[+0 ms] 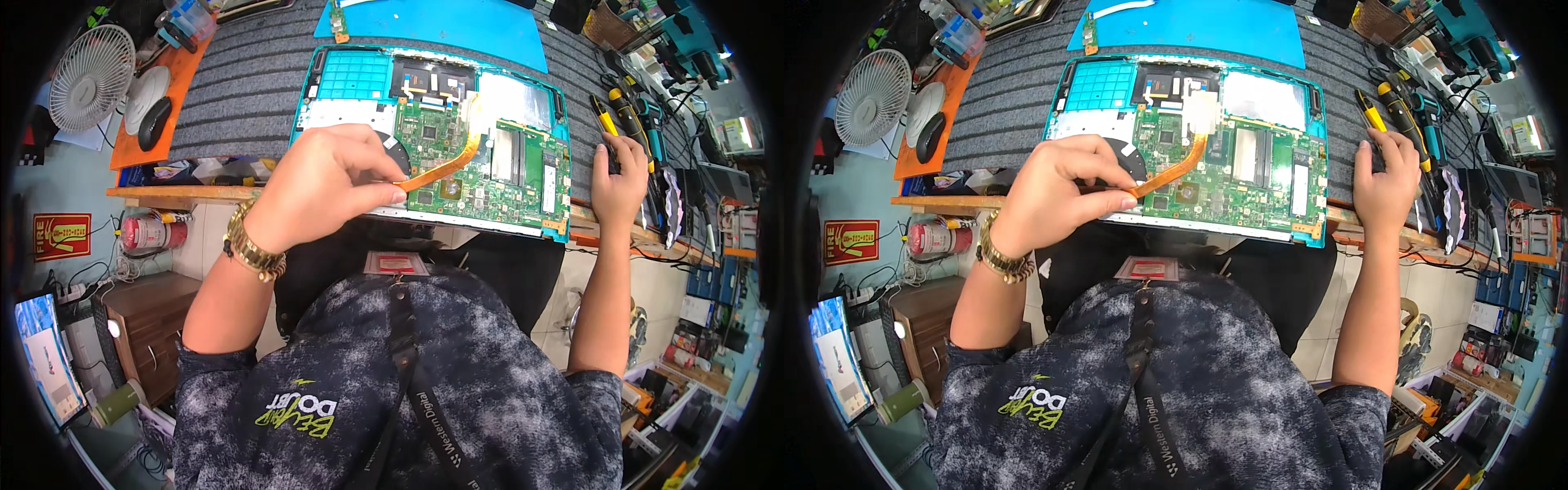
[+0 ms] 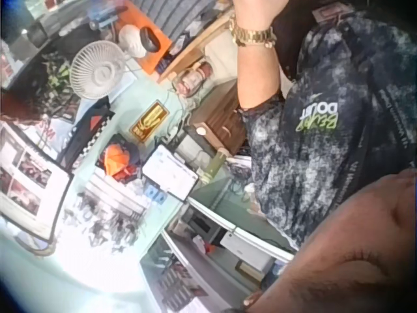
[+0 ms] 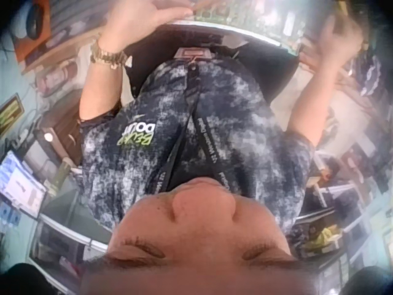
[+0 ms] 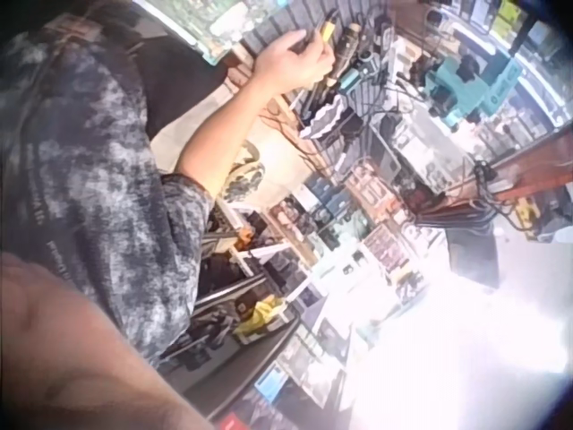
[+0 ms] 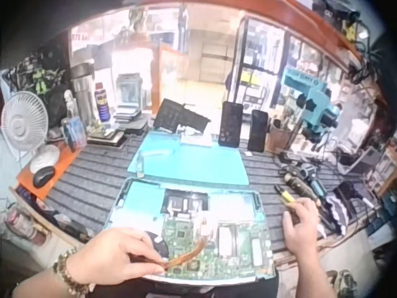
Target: The person places a motherboard onto a laptop chassis, aligns internal ribbon cables using tweezers, and then installs a copper heat pipe over the processor using a screwdriver.
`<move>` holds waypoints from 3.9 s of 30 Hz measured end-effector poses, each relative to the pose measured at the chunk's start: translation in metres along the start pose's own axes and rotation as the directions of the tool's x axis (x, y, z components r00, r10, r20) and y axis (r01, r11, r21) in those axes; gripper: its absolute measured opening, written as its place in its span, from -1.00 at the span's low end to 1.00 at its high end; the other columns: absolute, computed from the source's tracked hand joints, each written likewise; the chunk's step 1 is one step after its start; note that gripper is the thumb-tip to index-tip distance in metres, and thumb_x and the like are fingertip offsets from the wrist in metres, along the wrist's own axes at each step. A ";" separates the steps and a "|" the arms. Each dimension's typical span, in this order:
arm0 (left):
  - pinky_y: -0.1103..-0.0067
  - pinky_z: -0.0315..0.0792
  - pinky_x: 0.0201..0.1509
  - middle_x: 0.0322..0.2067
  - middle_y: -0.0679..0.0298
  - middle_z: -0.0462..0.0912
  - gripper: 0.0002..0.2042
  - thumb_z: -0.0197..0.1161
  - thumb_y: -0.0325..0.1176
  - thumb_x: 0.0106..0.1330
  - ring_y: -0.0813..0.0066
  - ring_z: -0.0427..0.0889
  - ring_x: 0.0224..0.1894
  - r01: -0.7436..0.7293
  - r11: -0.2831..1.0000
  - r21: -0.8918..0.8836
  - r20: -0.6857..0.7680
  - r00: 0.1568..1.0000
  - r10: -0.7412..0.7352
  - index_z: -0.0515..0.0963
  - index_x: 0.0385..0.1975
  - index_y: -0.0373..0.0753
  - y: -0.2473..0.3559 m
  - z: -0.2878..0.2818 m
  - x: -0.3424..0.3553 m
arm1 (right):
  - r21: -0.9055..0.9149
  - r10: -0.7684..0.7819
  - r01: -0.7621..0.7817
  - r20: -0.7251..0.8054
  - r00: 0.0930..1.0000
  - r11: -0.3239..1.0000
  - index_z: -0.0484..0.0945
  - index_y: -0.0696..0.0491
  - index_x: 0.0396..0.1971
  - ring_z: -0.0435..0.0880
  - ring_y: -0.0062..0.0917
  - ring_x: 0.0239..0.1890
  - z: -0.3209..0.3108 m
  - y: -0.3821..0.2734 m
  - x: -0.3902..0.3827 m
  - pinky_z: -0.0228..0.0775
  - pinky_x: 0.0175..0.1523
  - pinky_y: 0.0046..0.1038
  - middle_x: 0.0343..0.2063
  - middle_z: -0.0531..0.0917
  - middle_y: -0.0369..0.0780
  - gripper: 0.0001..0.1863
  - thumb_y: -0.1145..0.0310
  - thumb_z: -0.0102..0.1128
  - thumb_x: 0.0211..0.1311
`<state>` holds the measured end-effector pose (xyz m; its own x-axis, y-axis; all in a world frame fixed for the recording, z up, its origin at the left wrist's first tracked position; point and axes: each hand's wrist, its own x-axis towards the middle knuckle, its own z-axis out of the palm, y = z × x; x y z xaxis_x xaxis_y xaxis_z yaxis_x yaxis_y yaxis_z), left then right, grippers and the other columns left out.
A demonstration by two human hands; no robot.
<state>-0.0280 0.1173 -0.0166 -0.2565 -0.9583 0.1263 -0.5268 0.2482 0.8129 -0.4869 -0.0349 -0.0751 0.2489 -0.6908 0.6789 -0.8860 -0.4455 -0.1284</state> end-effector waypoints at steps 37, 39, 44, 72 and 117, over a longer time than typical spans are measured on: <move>0.53 0.48 -0.22 -0.30 0.35 0.84 -0.84 0.74 -0.35 0.42 0.60 0.64 -0.31 -0.164 0.970 0.178 0.240 0.963 0.118 0.94 -0.15 -0.28 0.037 -0.074 0.059 | 0.001 -0.004 0.004 -0.002 1.000 1.000 0.91 0.07 0.08 0.80 -0.15 0.19 0.001 0.005 0.002 0.60 0.35 -0.13 0.10 0.86 -0.13 -0.76 0.35 0.55 0.52; 0.52 0.51 -0.24 -0.32 0.34 0.83 -0.82 0.75 -0.34 0.38 0.58 0.65 -0.32 -0.179 0.980 0.082 0.302 0.942 0.147 0.93 -0.18 -0.29 0.028 -0.064 0.058 | 0.015 0.000 0.000 -0.003 1.000 1.000 0.91 0.07 0.08 0.80 -0.15 0.19 0.002 0.006 0.001 0.60 0.35 -0.13 0.10 0.86 -0.13 -0.76 0.34 0.55 0.52; 0.50 0.59 -0.25 -0.35 0.31 0.81 -0.81 0.75 -0.36 0.36 0.55 0.68 -0.37 -0.117 0.993 0.031 0.367 0.925 0.097 0.93 -0.18 -0.32 0.018 -0.041 0.053 | 0.002 -0.004 0.004 -0.003 1.000 1.000 0.91 0.08 0.07 0.80 -0.13 0.20 0.002 0.006 0.001 0.60 0.35 -0.12 0.09 0.86 -0.12 -0.75 0.33 0.55 0.52; 0.33 0.67 -0.20 -0.42 0.20 0.83 -0.85 0.73 -0.33 0.29 0.25 0.84 -0.34 -0.209 0.956 0.207 0.448 0.889 0.097 0.94 -0.25 -0.23 0.013 -0.019 0.056 | -0.027 0.017 -0.016 0.030 0.999 1.000 0.90 0.01 0.09 0.79 -0.15 0.23 0.001 0.004 0.001 0.54 0.40 -0.11 0.11 0.85 -0.16 -0.75 0.29 0.51 0.54; 0.32 0.66 -0.23 -0.37 0.20 0.83 -0.85 0.72 -0.39 0.26 0.18 0.83 -0.36 -0.331 0.909 0.254 0.336 0.911 0.238 0.90 -0.29 -0.27 0.015 -0.008 0.035 | 0.534 -0.453 0.228 0.338 0.825 0.814 0.75 0.06 0.33 0.73 -0.07 0.27 -0.033 -0.145 0.055 0.58 0.40 -0.11 0.17 0.75 -0.11 -0.25 0.49 0.74 0.03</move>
<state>-0.0388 0.0864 0.0048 -0.6314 -0.7666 0.1173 -0.5998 0.5786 0.5527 -0.3574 0.0101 0.0048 0.7394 -0.5603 0.3734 -0.4553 -0.8246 -0.3359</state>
